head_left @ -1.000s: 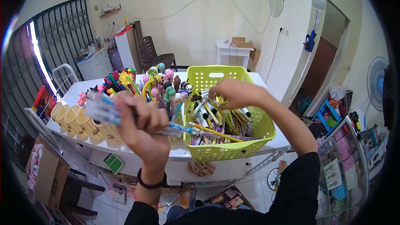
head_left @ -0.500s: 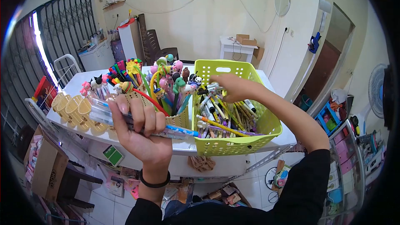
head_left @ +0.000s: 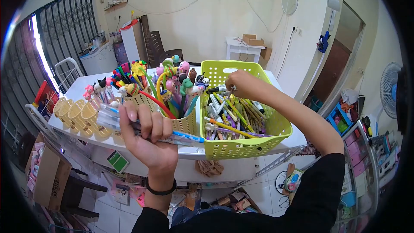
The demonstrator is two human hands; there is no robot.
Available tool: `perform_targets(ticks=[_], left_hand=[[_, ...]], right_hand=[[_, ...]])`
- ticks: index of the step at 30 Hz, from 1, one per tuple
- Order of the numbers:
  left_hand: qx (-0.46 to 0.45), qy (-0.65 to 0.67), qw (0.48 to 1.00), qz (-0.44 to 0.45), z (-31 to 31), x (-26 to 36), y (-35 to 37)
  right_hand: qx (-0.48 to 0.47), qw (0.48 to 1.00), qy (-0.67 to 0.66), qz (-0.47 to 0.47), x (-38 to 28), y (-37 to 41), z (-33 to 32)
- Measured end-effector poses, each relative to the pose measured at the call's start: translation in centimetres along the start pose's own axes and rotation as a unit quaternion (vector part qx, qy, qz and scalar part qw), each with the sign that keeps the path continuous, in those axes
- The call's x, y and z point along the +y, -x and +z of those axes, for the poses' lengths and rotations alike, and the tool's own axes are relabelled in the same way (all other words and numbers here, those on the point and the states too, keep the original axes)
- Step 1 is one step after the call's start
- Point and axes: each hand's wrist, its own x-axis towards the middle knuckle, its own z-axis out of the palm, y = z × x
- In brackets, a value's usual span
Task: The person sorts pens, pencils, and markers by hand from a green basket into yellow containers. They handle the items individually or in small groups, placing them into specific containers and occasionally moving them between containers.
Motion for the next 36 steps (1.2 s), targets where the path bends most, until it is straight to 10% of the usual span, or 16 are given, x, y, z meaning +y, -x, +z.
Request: perform_targets(ticks=[10, 15, 20, 26, 30, 36], left_hand=[[-0.099, -0.314, 0.911, -0.25, 3.7, -5.3, -5.1], [-0.144, -0.568, 0.786, -0.194, 1.9, -11.0, -6.5], [-0.31, -0.438, 0.773, -0.338, 3.3, -10.1, -5.4], [-0.139, -0.301, 0.904, -0.269, 2.2, -10.2, -5.6], [-0.027, -0.254, 0.931, -0.26, 2.4, -10.1, -6.3], [-0.004, -0.319, 0.926, -0.202, 1.8, -10.3, -6.3]], right_hand=[[0.243, 0.966, -0.012, -0.085, -0.6, 6.9, -7.4], [0.426, 0.893, 0.105, -0.096, -1.8, 8.3, -7.0], [0.436, 0.881, 0.136, -0.12, -3.2, 8.4, -6.3], [0.613, 0.789, -0.024, -0.019, -3.0, 7.5, -6.6], [0.536, 0.748, -0.391, 0.019, -6.1, 7.1, -5.6], [0.347, 0.857, -0.382, -0.01, -6.8, 7.3, -4.4]])
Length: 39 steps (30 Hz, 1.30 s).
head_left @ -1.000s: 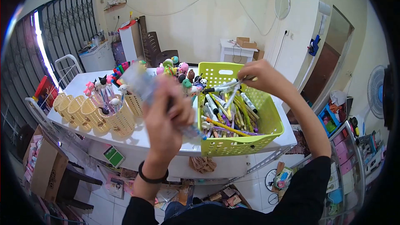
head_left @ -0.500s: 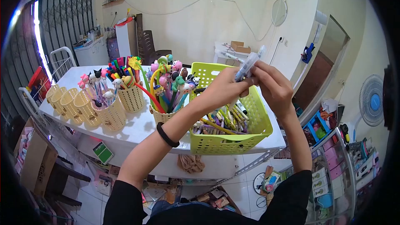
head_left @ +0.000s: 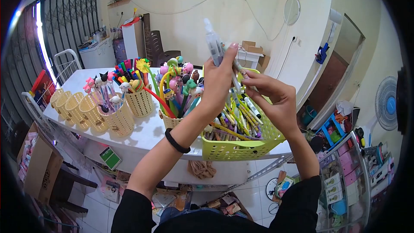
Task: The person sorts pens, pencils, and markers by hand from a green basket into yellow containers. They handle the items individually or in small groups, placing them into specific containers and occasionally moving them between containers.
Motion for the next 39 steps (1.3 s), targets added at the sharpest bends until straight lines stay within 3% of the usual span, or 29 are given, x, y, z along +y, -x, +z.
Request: perform_targets(ticks=[2, 5, 6, 8, 9, 11, 12, 15, 16, 18, 19, 21, 25, 31, 36, 39], left_hand=[[0.008, 0.0, 0.999, 0.034, -0.1, -0.1, -0.2], [0.002, 0.109, 0.989, 0.098, 0.9, 1.1, 0.6], [0.008, 0.105, 0.989, 0.103, 0.8, 1.7, 1.1], [-0.087, 0.213, 0.967, 0.108, -0.2, 2.9, 2.1], [-0.075, 0.201, 0.97, 0.114, -0.9, 3.9, 3.0], [-0.1, 0.324, 0.922, 0.185, -2.5, 6.2, 5.2], [-0.084, 0.315, 0.924, 0.203, -3.6, 7.3, 6.4], [-0.071, 0.262, 0.925, 0.266, -9.1, 10.0, 9.3], [0.004, 0.209, 0.927, 0.311, -10.6, 11.0, 9.9], [0.16, 0.088, 0.899, 0.399, -14.3, 13.0, 10.4], [0.237, 0.032, 0.871, 0.429, -16.4, 13.9, 10.3], [0.26, 0.006, 0.861, 0.437, -20.9, 15.4, 10.0], [0.339, -0.069, 0.855, 0.387, -27.2, 15.7, 6.7], [0.281, -0.207, 0.915, 0.203, -31.2, 11.7, 4.3], [0.264, -0.275, 0.909, 0.172, -31.5, 12.0, 4.5], [0.266, -0.351, 0.866, 0.238, -31.5, 12.1, 4.1]], right_hand=[[-0.026, 0.998, -0.047, 0.021, -0.2, -0.1, 0.0], [0.017, 0.982, -0.134, 0.131, -2.5, 0.7, 0.5], [0.011, 0.982, -0.139, 0.128, -3.4, 1.3, 0.9], [0.079, 0.973, -0.206, 0.075, -5.1, 2.8, 2.4], [0.125, 0.962, -0.237, 0.062, -5.7, 4.2, 3.6], [0.186, 0.945, -0.267, 0.017, -6.0, 7.6, 6.4], [0.204, 0.942, -0.265, -0.016, -5.6, 8.9, 7.8], [0.191, 0.909, -0.371, 0.01, -4.8, 10.4, 12.8], [0.181, 0.905, -0.384, 0.012, -4.9, 10.3, 14.1], [0.055, 0.862, -0.482, 0.148, -5.3, 9.9, 16.6], [0.046, 0.856, -0.493, 0.148, -5.1, 9.7, 17.6], [-0.044, 0.843, -0.504, 0.181, -4.6, 9.3, 19.7], [-0.053, 0.847, -0.501, 0.169, -4.9, 8.4, 23.4], [0.058, 0.879, -0.425, 0.21, -7.0, 7.4, 25.8], [0.104, 0.881, -0.417, 0.2, -6.7, 7.6, 25.3], [0.135, 0.89, -0.394, 0.186, -6.8, 8.0, 24.3]])
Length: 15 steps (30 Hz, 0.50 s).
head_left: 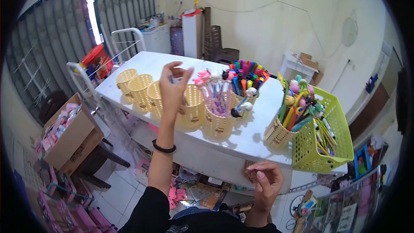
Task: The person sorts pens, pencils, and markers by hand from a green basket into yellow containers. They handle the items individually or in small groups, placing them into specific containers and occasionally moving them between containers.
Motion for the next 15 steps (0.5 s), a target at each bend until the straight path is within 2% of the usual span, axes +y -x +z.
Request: perform_targets(ticks=[3, 4, 5, 6, 7, 8, 10, 11, 12, 13, 14, 15], left_hand=[[0.031, -0.014, 0.998, 0.049, 0.0, -0.8, -0.2], [0.063, 0.039, 0.991, 0.114, 0.1, -2.8, -0.5], [0.104, -0.073, 0.983, 0.136, 0.4, -1.1, -0.2], [0.117, -0.101, 0.976, 0.154, 0.3, -1.2, -0.1], [0.136, -0.192, 0.948, 0.214, 0.1, -0.6, 0.2], [0.166, -0.197, 0.943, 0.213, 0.4, 0.4, 0.8], [0.208, -0.309, 0.869, 0.325, -1.1, 0.9, 1.5], [0.211, -0.176, 0.923, 0.271, -0.8, 3.4, 3.0], [0.22, 0.045, 0.929, 0.293, 0.6, 5.3, 4.2], [0.219, -0.024, 0.908, 0.358, 0.5, 6.6, 5.7], [0.257, 0.07, 0.915, 0.302, 2.4, 8.9, 7.9], [0.082, 0.148, 0.926, 0.338, 3.7, 10.4, 9.2]], right_hand=[[0.072, 0.995, 0.05, -0.041, -1.3, 0.3, -0.6], [0.09, 0.993, 0.062, -0.051, -1.7, 0.4, -1.2], [0.101, 0.99, 0.067, -0.067, -2.2, 0.5, -2.0], [0.113, 0.987, 0.074, -0.085, -2.8, 0.7, -2.8], [0.135, 0.982, 0.088, -0.099, -3.8, 0.9, -3.9], [0.133, 0.979, 0.099, -0.121, -4.9, 1.0, -5.0], [0.148, 0.96, 0.144, -0.189, -7.0, 0.7, -7.5], [0.149, 0.947, 0.189, -0.214, -8.4, 0.3, -9.1], [0.172, 0.93, 0.238, -0.221, -10.0, -0.2, -9.9], [0.17, 0.914, 0.281, -0.237, -11.5, -1.1, -10.8], [0.162, 0.915, 0.297, -0.222, -12.8, -1.9, -12.0], [0.13, 0.898, 0.372, -0.194, -14.5, -2.9, -12.9]])
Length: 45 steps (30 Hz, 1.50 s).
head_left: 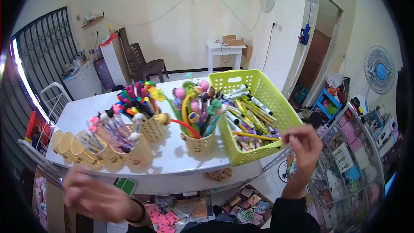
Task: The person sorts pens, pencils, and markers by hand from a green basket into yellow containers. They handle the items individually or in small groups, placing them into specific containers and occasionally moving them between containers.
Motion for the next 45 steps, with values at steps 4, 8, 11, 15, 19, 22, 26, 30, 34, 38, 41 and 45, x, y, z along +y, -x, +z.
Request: perform_targets(ticks=[4, 8, 11, 15, 19, 22, 26, 30, 34, 38, 41, 45], left_hand=[[-0.288, 0.076, 0.937, -0.18, 7.2, 3.1, 3.7], [-0.344, 0.25, 0.845, -0.323, 13.8, 2.9, 6.7], [-0.344, 0.264, 0.812, -0.392, 16.5, 3.6, 7.1], [-0.366, 0.192, 0.847, -0.334, 17.8, 2.9, 7.8], [-0.318, 0.09, 0.92, -0.21, 17.6, 2.9, 8.3], [-0.239, 0.115, 0.936, -0.231, 17.7, 3.0, 8.8], [-0.087, 0.2, 0.938, -0.27, 18.0, 3.2, 8.4], [-0.466, 0.007, 0.875, -0.131, 17.2, 2.9, 5.4], [-0.736, -0.115, 0.666, -0.045, 17.5, 2.9, 5.1], [-0.802, -0.177, 0.57, 0.002, 18.3, 2.8, 5.4], [-0.766, -0.138, 0.627, -0.014, 18.1, 1.7, 5.6], [-0.68, -0.046, 0.726, -0.094, 17.9, 0.9, 4.6]], right_hand=[[-0.185, 0.963, 0.195, -0.032, 1.8, -7.6, -2.5], [-0.461, 0.851, 0.244, 0.066, 5.3, -11.3, -1.9], [-0.547, 0.79, 0.259, 0.096, 8.6, -11.5, 0.1], [-0.59, 0.758, 0.274, 0.051, 9.1, -11.7, 1.9], [-0.491, 0.848, 0.137, 0.143, 8.7, -14.6, 2.1], [-0.453, 0.869, 0.146, 0.135, 8.5, -15.9, 3.1], [-0.457, 0.863, 0.2, 0.076, 9.5, -16.0, 4.7], [-0.497, 0.845, 0.187, 0.067, 10.0, -15.2, 5.0], [-0.592, 0.785, 0.142, 0.113, 9.0, -15.0, 3.3], [-0.618, 0.746, 0.077, 0.236, 7.8, -14.3, 1.7], [-0.629, 0.742, 0.062, 0.223, 7.7, -13.7, 1.1], [-0.679, 0.709, -0.009, 0.189, 7.9, -13.0, 0.8]])
